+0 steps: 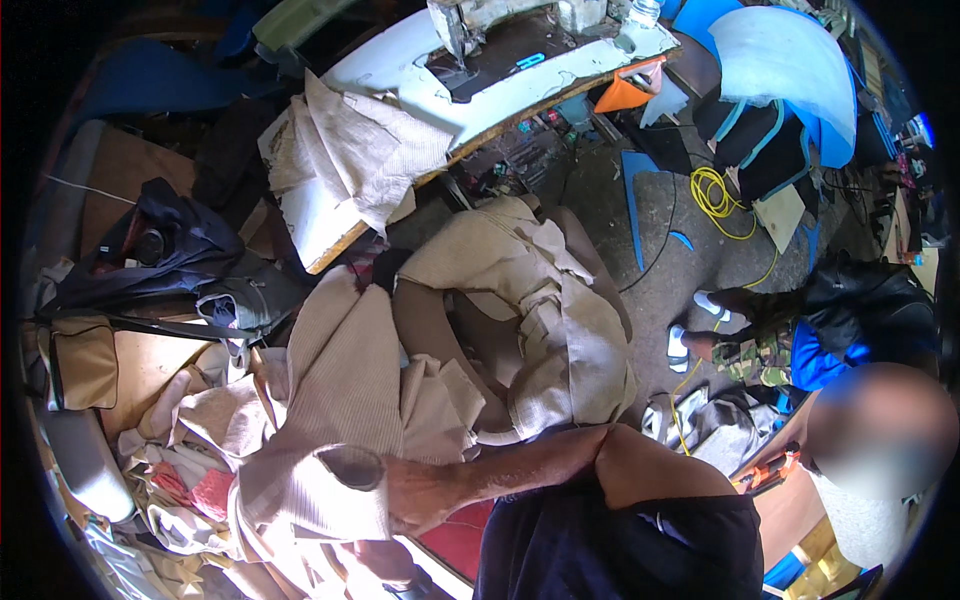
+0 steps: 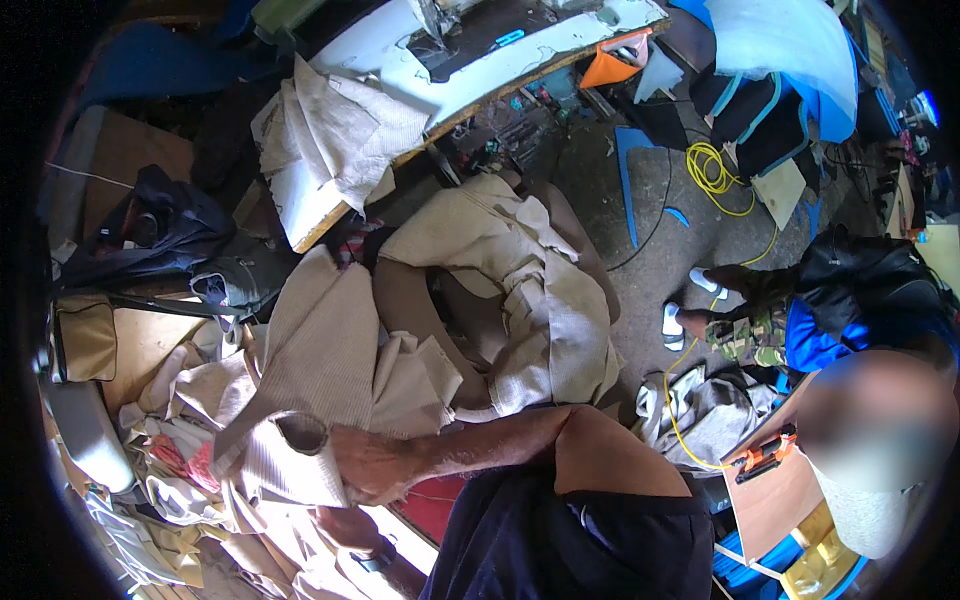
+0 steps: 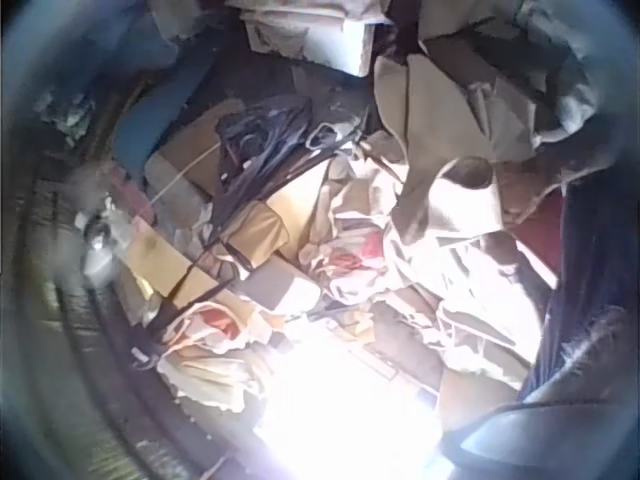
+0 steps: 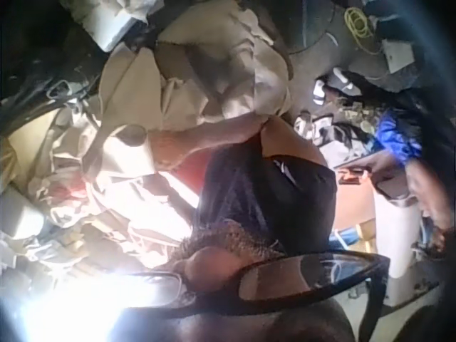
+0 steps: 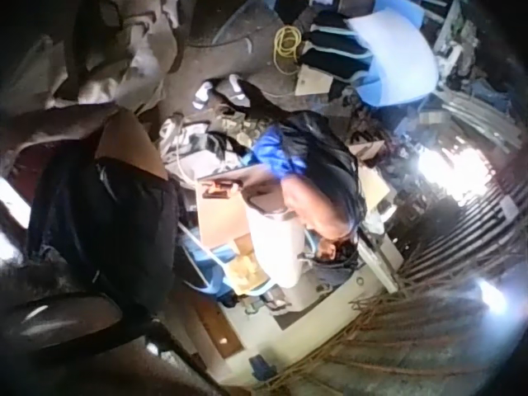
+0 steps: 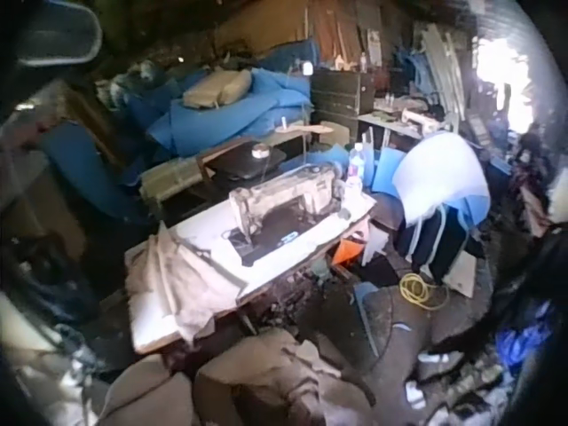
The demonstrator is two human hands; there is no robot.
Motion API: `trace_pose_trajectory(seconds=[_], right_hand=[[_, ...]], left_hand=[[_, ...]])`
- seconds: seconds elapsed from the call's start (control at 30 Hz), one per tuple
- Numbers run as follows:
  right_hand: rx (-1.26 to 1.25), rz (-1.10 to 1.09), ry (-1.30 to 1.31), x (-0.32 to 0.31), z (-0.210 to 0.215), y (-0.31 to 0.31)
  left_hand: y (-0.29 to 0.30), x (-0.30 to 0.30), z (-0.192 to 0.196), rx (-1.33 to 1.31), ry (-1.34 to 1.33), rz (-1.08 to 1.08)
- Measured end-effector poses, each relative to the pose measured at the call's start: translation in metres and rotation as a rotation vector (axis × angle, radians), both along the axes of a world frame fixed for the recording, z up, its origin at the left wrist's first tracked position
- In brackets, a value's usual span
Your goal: The recorder uses scissors to cut a specific shape out of a large piece of beige fabric for upholstery.
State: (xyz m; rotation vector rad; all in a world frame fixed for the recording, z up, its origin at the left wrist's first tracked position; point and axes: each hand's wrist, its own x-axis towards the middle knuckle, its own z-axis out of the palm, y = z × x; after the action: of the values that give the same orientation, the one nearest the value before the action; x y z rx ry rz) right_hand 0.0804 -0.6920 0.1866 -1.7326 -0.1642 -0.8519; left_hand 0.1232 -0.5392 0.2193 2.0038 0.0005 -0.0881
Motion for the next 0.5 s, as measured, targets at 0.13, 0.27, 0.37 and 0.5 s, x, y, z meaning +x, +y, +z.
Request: trace_pose_trajectory(seconds=[0.13, 0.27, 0.37, 0.5], right_hand=[[-0.203, 0.299, 0.212, -0.019, -0.011, 0.0], [0.323, 0.588, 0.087, -0.033, -0.042, -0.037], [0.72, 0.055, 0.312, -0.027, -0.129, -0.092], [2.271, -0.47, 0.186, 0.034, -0.271, -0.169]], left_hand=[[-0.006, -0.007, -0.004, 0.011, 0.079, -0.001], [-0.015, 0.012, -0.008, -0.123, 0.172, -0.109], [0.0, 0.019, -0.012, -0.087, 0.157, 0.153], [0.045, 0.017, -0.014, 0.202, -0.117, 0.011]])
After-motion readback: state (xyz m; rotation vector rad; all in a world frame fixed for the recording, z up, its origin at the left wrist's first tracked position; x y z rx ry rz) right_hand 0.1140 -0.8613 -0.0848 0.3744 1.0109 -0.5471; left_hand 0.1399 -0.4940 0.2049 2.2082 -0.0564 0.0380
